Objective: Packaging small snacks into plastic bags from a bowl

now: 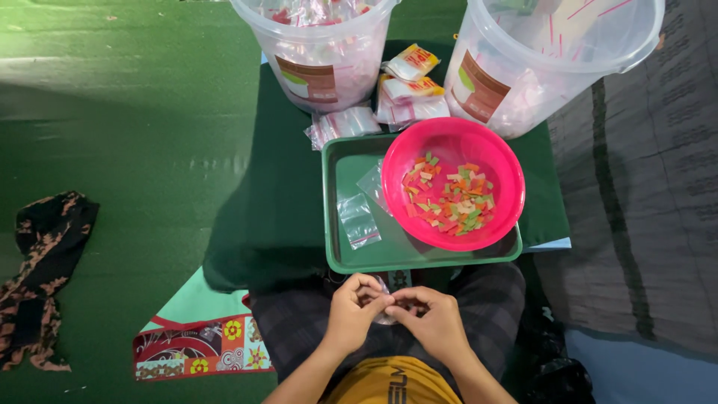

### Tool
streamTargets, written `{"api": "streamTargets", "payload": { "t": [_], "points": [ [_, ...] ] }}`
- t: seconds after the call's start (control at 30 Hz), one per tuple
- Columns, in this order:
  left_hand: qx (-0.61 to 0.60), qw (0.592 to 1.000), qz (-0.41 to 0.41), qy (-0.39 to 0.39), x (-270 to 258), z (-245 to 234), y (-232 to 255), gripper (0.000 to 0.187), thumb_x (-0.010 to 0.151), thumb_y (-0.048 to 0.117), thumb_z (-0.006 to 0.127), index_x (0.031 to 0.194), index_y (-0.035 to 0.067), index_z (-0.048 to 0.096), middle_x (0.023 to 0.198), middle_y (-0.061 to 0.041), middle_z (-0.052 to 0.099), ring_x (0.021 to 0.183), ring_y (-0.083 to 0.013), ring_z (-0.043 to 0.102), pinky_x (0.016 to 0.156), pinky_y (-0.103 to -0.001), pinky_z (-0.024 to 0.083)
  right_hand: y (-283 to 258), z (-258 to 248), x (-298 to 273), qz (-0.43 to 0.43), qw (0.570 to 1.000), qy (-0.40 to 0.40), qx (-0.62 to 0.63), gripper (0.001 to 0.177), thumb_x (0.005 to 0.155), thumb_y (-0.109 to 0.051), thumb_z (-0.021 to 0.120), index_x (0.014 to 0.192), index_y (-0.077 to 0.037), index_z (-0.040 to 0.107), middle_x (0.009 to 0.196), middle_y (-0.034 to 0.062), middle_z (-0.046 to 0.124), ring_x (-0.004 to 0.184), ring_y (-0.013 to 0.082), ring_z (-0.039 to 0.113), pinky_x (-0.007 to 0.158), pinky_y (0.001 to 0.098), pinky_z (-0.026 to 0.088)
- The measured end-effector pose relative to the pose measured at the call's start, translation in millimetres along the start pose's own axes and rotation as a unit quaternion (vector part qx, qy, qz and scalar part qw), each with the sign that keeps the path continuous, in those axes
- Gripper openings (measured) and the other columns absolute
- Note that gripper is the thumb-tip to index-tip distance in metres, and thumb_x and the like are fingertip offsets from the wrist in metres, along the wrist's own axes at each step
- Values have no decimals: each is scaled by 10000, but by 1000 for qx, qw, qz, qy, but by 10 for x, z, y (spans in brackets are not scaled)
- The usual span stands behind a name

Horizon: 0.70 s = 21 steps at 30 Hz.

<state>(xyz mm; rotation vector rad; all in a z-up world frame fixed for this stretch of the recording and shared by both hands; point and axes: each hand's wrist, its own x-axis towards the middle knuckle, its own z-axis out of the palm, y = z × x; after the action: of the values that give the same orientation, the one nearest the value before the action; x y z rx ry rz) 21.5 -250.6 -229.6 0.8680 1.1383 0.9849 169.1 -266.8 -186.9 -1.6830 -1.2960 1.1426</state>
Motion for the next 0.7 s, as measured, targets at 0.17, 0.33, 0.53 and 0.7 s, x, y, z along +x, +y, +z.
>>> {"api": "streamTargets", "payload": {
  "t": [0.17, 0.33, 0.53, 0.7],
  "points": [
    [49, 999, 22, -2, -19, 10, 81, 163, 749, 33, 720, 756, 83, 565, 678, -27, 592, 608, -76, 536, 571, -210, 439, 192, 43, 58, 96, 991, -39, 90, 102, 682, -67, 774, 774, -41, 739, 723, 37, 717, 638, 63, 612, 568, 189, 505],
    [66, 997, 40, -1, 8, -29, 16, 185, 719, 41, 734, 738, 97, 558, 662, -3, 571, 612, -67, 522, 584, -203, 425, 378, 65, 109, 81, 984, -69, 141, 27, 748, -46, 708, 736, -31, 689, 659, 26, 660, 598, 73, 572, 589, 198, 468],
    [105, 994, 27, -19, -10, 25, 228, 172, 722, 71, 741, 803, 89, 591, 671, -11, 604, 625, -74, 554, 598, -210, 448, 300, 53, 97, 56, 983, -44, 169, 56, 792, -77, 654, 780, -29, 682, 710, 23, 655, 634, 66, 558, 590, 204, 457],
    [133, 989, 39, -54, 11, 32, 70, 194, 783, 33, 658, 969, 85, 637, 705, -13, 635, 634, -65, 557, 605, -205, 459, 307, 83, 68, 60, 975, -8, 212, 102, 788, -51, 647, 847, 24, 684, 755, 115, 715, 668, 125, 668, 608, 225, 551]
  ]
}}
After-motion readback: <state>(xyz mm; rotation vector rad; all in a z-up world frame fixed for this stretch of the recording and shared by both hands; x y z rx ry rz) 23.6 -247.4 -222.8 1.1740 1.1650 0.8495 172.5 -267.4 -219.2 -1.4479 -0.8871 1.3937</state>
